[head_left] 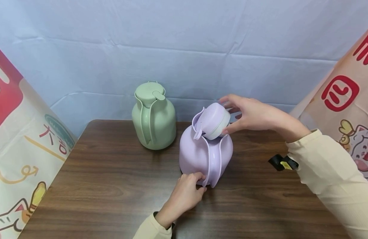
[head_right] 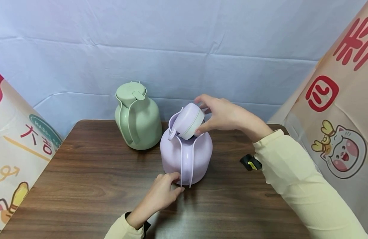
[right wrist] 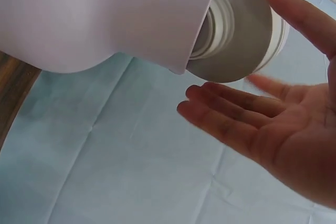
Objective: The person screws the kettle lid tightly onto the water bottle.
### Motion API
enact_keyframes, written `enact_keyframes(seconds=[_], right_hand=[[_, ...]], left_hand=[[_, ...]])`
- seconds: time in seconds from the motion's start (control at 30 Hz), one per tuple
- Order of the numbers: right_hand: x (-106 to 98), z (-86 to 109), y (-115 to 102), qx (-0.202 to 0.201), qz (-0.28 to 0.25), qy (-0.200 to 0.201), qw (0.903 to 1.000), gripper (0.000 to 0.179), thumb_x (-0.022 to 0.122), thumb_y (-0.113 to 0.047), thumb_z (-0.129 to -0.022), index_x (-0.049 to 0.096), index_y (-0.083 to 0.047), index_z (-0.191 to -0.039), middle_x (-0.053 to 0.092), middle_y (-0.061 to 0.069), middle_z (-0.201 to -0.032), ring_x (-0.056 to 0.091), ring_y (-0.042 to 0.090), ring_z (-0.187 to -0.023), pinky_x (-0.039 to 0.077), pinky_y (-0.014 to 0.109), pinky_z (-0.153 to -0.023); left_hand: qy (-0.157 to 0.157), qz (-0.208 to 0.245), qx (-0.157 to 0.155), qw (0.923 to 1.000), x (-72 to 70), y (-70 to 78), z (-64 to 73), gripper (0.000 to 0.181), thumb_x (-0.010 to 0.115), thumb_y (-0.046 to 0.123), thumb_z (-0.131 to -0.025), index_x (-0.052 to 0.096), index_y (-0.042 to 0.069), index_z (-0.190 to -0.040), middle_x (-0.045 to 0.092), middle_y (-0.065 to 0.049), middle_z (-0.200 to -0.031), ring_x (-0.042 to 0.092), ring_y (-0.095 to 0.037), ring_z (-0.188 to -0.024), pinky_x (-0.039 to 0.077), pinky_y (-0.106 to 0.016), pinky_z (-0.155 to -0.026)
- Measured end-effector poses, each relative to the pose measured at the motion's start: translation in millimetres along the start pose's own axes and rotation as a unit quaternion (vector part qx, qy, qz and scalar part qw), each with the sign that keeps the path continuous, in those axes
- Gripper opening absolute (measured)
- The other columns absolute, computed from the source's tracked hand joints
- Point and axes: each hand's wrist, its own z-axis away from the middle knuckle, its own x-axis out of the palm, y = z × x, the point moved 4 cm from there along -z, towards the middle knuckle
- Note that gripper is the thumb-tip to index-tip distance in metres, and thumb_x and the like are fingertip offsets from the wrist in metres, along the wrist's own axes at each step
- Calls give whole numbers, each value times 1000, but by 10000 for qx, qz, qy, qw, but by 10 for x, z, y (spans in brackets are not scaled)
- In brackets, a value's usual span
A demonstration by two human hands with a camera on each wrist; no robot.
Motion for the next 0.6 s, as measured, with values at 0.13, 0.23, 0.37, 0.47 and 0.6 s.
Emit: enact_keyframes(seconds=[0.13, 0.23, 0.37, 0.47, 0.6], right_hand=[[-12, -13, -54, -438, 212, -92, 9988, 73, 80, -18, -70, 43, -12, -132, 51, 13, -126, 51, 29, -111, 43, 42, -89], [-19, -23, -98, -670, 445, -189, 9966, 68, 79, -16, -70, 47, -13, -130, 50, 12, -127, 50, 30, -112, 44, 42, -88], [-23, -40, -136, -740, 605, -262, 9951, 62, 79, -13, -69, 51, -11, -124, 52, 12, -124, 50, 29, -111, 44, 42, -88], [-22, -51, -150, -676, 687, -266, 9950, 60, 79, -11, -68, 51, -11, -121, 54, 11, -120, 52, 28, -108, 44, 41, -87], [-16, -64, -157, -610, 836, -211, 9944, 58, 80, -13, -67, 50, -11, -116, 56, 12, -115, 56, 28, -102, 44, 41, -86]], left_hand=[[-3, 27, 7, 10000, 2, -8, -1, 18, 71, 3, -71, 67, 6, -88, 68, -5, -85, 63, -21, -78, 49, -31, -66], [-13, 44, -9, 10000, 5, -12, -2, 18, 71, 3, -71, 67, 6, -88, 68, -5, -85, 63, -21, -78, 49, -31, -66], [-19, 39, -13, 10000, 2, -9, -2, 18, 71, 3, -71, 67, 6, -88, 68, -5, -86, 63, -21, -77, 49, -31, -66], [-24, 43, -10, 10000, 0, -7, -3, 18, 71, 3, -71, 67, 6, -88, 68, -5, -86, 63, -21, -78, 49, -31, -66], [-42, 67, -18, 10000, -1, -11, -3, 17, 71, 3, -71, 67, 6, -88, 68, -6, -87, 63, -21, -79, 49, -30, -67]])
